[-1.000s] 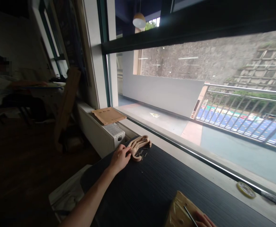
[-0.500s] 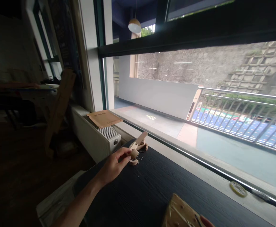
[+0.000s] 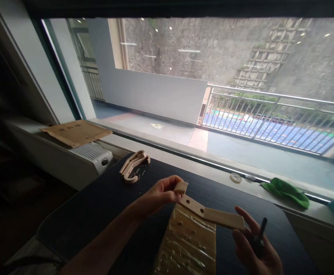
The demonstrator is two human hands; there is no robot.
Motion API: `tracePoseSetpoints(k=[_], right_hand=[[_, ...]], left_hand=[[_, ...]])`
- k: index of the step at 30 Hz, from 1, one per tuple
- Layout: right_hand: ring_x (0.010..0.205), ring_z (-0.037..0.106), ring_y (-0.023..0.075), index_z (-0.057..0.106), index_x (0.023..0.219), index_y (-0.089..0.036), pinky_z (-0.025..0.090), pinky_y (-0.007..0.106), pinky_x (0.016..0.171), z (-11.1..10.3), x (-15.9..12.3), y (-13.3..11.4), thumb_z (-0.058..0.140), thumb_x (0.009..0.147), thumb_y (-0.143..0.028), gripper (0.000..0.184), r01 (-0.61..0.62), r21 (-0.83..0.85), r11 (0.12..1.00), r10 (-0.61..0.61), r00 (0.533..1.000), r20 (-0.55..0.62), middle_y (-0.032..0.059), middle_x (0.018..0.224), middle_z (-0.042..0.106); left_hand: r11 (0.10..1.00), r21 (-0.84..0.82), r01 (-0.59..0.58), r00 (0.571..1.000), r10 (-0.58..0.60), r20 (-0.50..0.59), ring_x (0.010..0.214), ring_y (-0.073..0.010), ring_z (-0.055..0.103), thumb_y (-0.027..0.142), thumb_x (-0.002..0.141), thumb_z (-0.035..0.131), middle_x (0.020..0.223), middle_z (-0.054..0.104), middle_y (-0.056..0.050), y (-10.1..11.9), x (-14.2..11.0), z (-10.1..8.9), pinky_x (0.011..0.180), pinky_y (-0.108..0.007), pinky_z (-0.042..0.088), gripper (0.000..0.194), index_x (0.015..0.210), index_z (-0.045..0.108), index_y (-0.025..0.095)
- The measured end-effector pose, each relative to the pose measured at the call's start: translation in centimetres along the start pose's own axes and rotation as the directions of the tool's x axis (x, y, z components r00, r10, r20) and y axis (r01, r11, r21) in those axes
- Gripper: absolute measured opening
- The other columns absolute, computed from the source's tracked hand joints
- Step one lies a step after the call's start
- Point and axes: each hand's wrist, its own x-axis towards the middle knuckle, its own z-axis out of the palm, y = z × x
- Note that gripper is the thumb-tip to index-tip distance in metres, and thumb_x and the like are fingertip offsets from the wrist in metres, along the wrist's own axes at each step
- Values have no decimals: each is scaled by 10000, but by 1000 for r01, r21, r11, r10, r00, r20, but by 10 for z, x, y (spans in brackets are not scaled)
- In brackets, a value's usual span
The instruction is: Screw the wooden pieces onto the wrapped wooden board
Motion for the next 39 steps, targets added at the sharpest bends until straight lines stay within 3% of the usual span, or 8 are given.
tracePoseSetpoints(k=[3, 6, 10, 15, 21, 29, 32, 39], right_hand=[[478, 409, 85, 665, 1062, -199, 340, 204, 428, 4, 19, -7, 731, 641, -515, 530, 101, -50, 994, -97, 993, 72, -47, 584, 500], [485, 432, 100, 650, 808, -189, 339, 216, 423, 9, 33, -16, 713, 652, -519, 370, 154, -177, 972, -153, 988, 21, -23, 591, 537], [434, 368, 99, 670, 877, -192, 290, 231, 402, 16, 36, -25, 613, 729, -539, 382, 134, -279, 951, -142, 990, -9, -46, 501, 445], [503, 448, 118, 659, 808, -190, 369, 240, 482, 22, 32, -3, 568, 752, -544, 370, 107, -295, 950, -94, 994, 60, -12, 593, 551], [555, 457, 133, 598, 771, -191, 376, 241, 521, 33, 36, 25, 543, 771, -515, 329, 93, -286, 954, -79, 995, 60, -23, 598, 526], [542, 452, 129, 591, 779, -196, 359, 245, 499, 31, 41, 0, 539, 784, -519, 327, 146, -277, 950, -125, 988, 91, -15, 623, 534], [543, 461, 132, 584, 782, -198, 365, 248, 502, 31, 36, 6, 540, 779, -515, 320, 144, -320, 936, -127, 989, 75, -9, 623, 552], [533, 427, 124, 554, 758, -197, 350, 248, 500, 33, 42, 30, 561, 761, -501, 305, 83, -280, 956, -58, 994, 98, -33, 582, 493]], left_hand=[[995, 95, -39, 999, 36, 31, 772, -138, 500, 262, 740, 606, 816, 523, -10, 1, 22, 5, 754, -281, 405, 211, 905, 532, 155], [928, 352, -124, 992, 125, 18, 752, -130, 496, 252, 804, 533, 840, 526, -17, 4, 32, 7, 712, -266, 417, 150, 913, 539, 150], [624, 766, -155, 965, 262, -18, 755, -143, 487, 186, 822, 469, 821, 515, -18, 6, 27, 9, 706, -271, 414, 56, 799, 515, 167], [246, 969, -34, 974, 226, -23, 833, -200, 504, 188, 863, 415, 852, 559, -37, -22, 17, 7, 799, -354, 388, 113, 828, 522, 189], [260, 963, 65, 984, 145, -106, 864, -209, 528, 224, 901, 371, 881, 572, -42, -62, 24, 0, 791, -349, 408, 158, 881, 525, 198], [237, 971, -34, 963, 269, -32, 835, -192, 510, 191, 860, 409, 824, 553, -27, -24, 26, 2, 837, -359, 390, 123, 768, 490, 198], [235, 972, -15, 964, 260, -48, 841, -199, 517, 198, 868, 407, 844, 565, -35, -32, 19, 5, 839, -364, 394, 120, 809, 511, 198], [366, 928, 69, 985, 122, -121, 874, -219, 565, 267, 898, 402, 886, 600, -56, -53, 23, 1, 808, -359, 441, 186, 867, 566, 183]])
